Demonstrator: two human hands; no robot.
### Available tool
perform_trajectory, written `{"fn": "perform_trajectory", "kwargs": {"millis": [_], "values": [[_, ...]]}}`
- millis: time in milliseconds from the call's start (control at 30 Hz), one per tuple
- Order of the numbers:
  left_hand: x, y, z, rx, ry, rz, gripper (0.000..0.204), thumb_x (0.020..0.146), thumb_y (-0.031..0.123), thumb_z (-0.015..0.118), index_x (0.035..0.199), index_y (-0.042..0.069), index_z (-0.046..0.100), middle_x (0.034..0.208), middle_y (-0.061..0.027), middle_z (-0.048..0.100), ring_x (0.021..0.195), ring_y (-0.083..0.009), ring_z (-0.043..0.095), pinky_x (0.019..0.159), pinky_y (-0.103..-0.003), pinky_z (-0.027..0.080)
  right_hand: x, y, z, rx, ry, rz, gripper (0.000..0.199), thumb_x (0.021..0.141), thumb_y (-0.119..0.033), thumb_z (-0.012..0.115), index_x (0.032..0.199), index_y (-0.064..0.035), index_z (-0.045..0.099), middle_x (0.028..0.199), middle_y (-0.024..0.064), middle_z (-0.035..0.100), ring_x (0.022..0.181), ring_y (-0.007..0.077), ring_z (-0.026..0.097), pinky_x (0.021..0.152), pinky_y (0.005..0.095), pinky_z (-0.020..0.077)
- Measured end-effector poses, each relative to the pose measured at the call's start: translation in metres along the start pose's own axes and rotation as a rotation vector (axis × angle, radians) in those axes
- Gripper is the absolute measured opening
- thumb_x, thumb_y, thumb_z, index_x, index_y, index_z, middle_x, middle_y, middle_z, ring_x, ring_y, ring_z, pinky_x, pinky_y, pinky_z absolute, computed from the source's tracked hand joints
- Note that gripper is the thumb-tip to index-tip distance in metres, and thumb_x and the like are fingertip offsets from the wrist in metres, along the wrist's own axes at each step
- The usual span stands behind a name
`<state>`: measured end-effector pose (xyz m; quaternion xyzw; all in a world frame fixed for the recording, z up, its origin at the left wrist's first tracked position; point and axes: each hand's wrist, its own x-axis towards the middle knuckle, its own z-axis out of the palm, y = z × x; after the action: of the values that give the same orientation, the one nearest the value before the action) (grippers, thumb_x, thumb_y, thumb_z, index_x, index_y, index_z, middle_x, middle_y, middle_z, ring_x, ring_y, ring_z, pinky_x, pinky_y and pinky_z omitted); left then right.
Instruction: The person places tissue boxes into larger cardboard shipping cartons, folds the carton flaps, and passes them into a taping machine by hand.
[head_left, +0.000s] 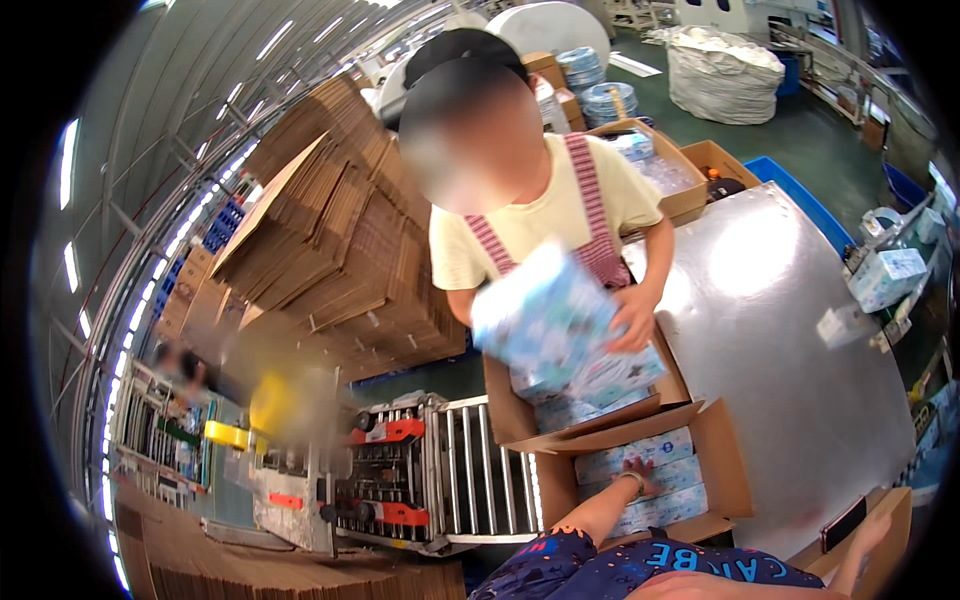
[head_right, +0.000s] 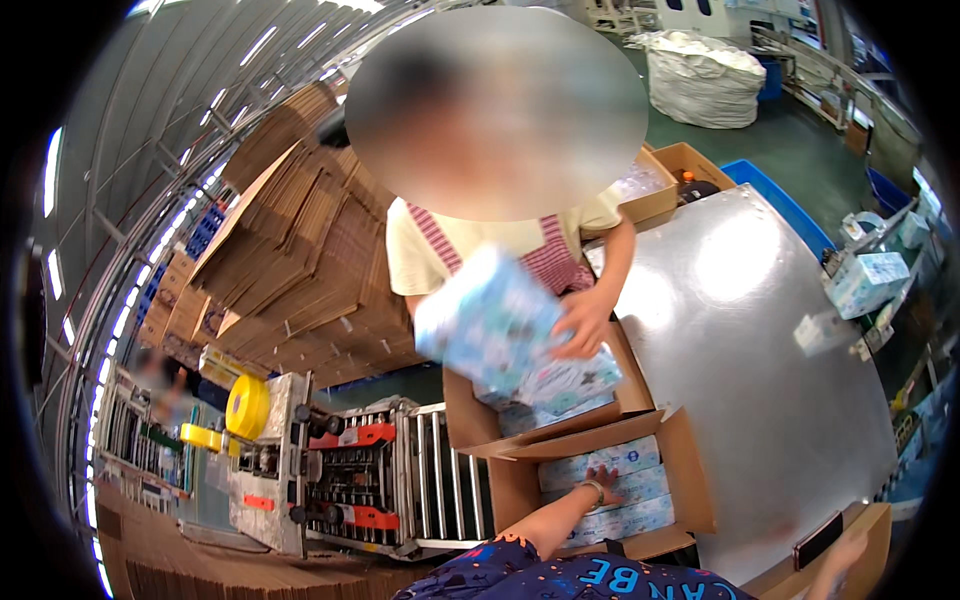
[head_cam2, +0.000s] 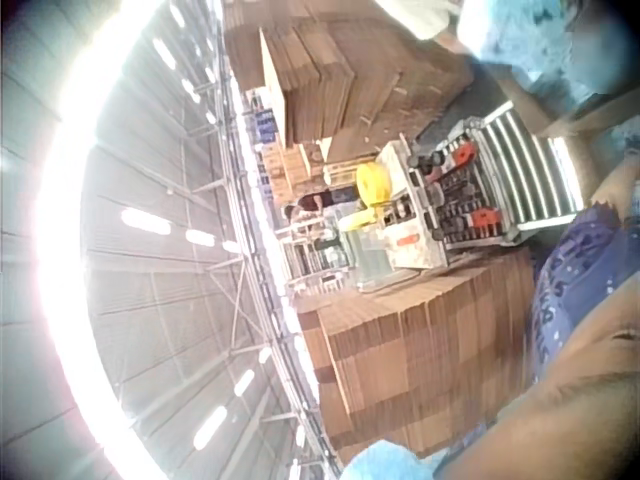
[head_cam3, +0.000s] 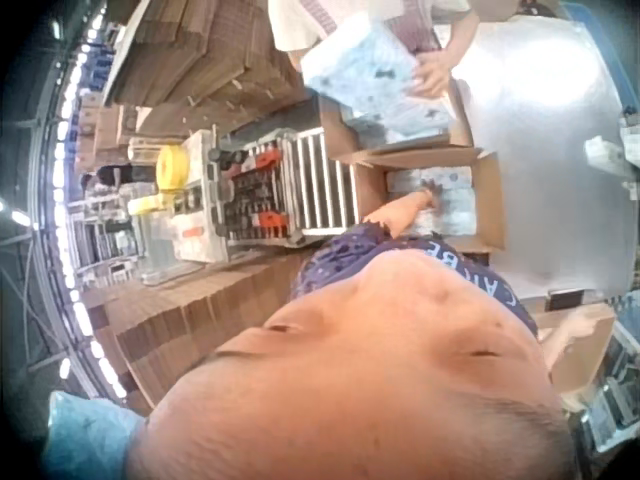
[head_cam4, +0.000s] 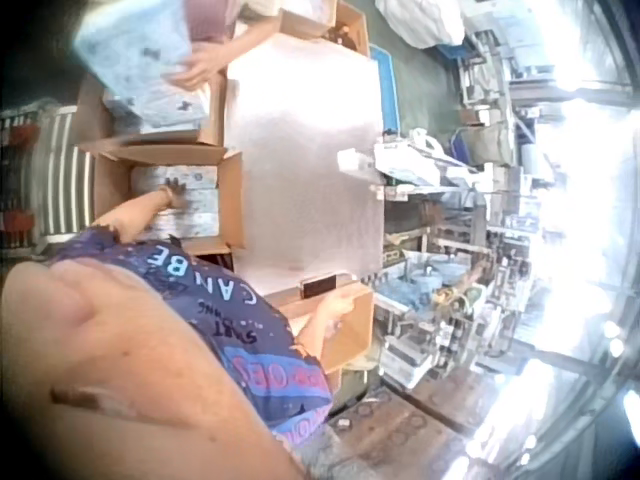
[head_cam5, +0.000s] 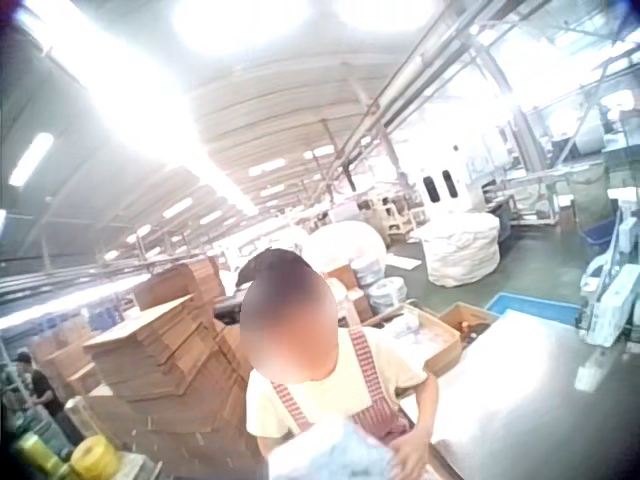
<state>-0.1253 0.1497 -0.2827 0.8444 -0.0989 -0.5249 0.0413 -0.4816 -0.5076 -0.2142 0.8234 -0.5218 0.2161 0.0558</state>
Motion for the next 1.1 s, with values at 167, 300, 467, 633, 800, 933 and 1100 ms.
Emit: {"fn": "perform_trajectory", "kwargs": {"millis": [167, 300, 467, 633, 800, 933, 1100], "values": [[0.031, -0.049, 0.020, 0.071, 0.170, 0.223, 0.071, 0.088, 0.055, 0.060, 0.143, 0.011, 0.052, 0.146, -0.0209, 0.051, 0.130, -0.0389, 0.053, 0.108, -0.044, 0.044, -0.113, 0.031, -0.053, -0.042, -0.264, 0.464, 0.041, 0.085, -0.022, 0.071, 0.114, 0.0066, 0.064, 0.113, 0.0270, 0.066, 0.107, 0.0414, 0.063, 0.094, 0.0466, 0.0492], [0.012, -0.050, 0.023, -0.029, 0.132, 0.188, 0.067, 0.090, 0.052, 0.057, 0.137, 0.004, 0.057, 0.137, -0.0225, 0.058, 0.125, -0.0369, 0.057, 0.106, -0.042, 0.045, -0.155, 0.042, -0.054, -0.003, -0.306, 0.539, 0.037, 0.085, -0.019, 0.069, 0.112, 0.0064, 0.063, 0.111, 0.0263, 0.066, 0.105, 0.0410, 0.063, 0.092, 0.0461, 0.0495], [-0.019, -0.056, 0.042, -0.158, 0.174, 0.322, 0.064, 0.089, 0.049, 0.059, 0.136, 0.006, 0.059, 0.136, -0.0219, 0.060, 0.123, -0.0375, 0.058, 0.105, -0.042, 0.046, -0.176, 0.050, -0.051, 0.019, -0.334, 0.543, 0.033, 0.084, -0.015, 0.066, 0.110, 0.0062, 0.063, 0.109, 0.0255, 0.066, 0.102, 0.0405, 0.064, 0.090, 0.0455, 0.0500], [-0.028, -0.064, 0.053, -0.258, 0.263, 0.369, 0.058, 0.090, 0.044, 0.063, 0.132, 0.004, 0.060, 0.128, -0.0211, 0.065, 0.118, -0.0373, 0.061, 0.101, -0.042, 0.048, -0.184, 0.058, -0.051, 0.030, -0.353, 0.512, 0.029, 0.083, -0.011, 0.062, 0.107, 0.0059, 0.062, 0.108, 0.0247, 0.066, 0.100, 0.0400, 0.064, 0.088, 0.0448, 0.0504], [-0.046, -0.057, 0.039, -0.252, 0.300, 0.457, 0.058, 0.091, 0.042, 0.064, 0.132, 0.001, 0.059, 0.127, -0.0221, 0.065, 0.117, -0.0382, 0.062, 0.100, -0.043, 0.049, -0.192, 0.083, -0.052, 0.035, -0.373, 0.486, 0.026, 0.083, -0.008, 0.059, 0.105, 0.0056, 0.062, 0.106, 0.0239, 0.066, 0.097, 0.0396, 0.065, 0.086, 0.0442, 0.0508], [-0.052, -0.055, 0.034, -0.295, 0.342, 0.523, 0.058, 0.094, 0.041, 0.063, 0.135, -0.001, 0.056, 0.126, -0.0240, 0.064, 0.114, -0.0383, 0.063, 0.096, -0.044, 0.050, -0.172, 0.111, -0.036, 0.061, -0.395, 0.412, 0.023, 0.082, -0.005, 0.057, 0.103, 0.0054, 0.062, 0.104, 0.0232, 0.066, 0.095, 0.0392, 0.065, 0.084, 0.0437, 0.0512], [-0.055, -0.037, 0.026, -0.256, 0.303, 0.605, 0.055, 0.096, 0.040, 0.062, 0.134, 0.000, 0.056, 0.125, -0.0230, 0.065, 0.114, -0.0368, 0.063, 0.096, -0.043, 0.051, -0.124, 0.155, -0.029, 0.081, -0.325, 0.237, 0.021, 0.081, -0.001, 0.054, 0.100, 0.0052, 0.061, 0.102, 0.0224, 0.066, 0.092, 0.0387, 0.066, 0.082, 0.0431, 0.0516]]}}
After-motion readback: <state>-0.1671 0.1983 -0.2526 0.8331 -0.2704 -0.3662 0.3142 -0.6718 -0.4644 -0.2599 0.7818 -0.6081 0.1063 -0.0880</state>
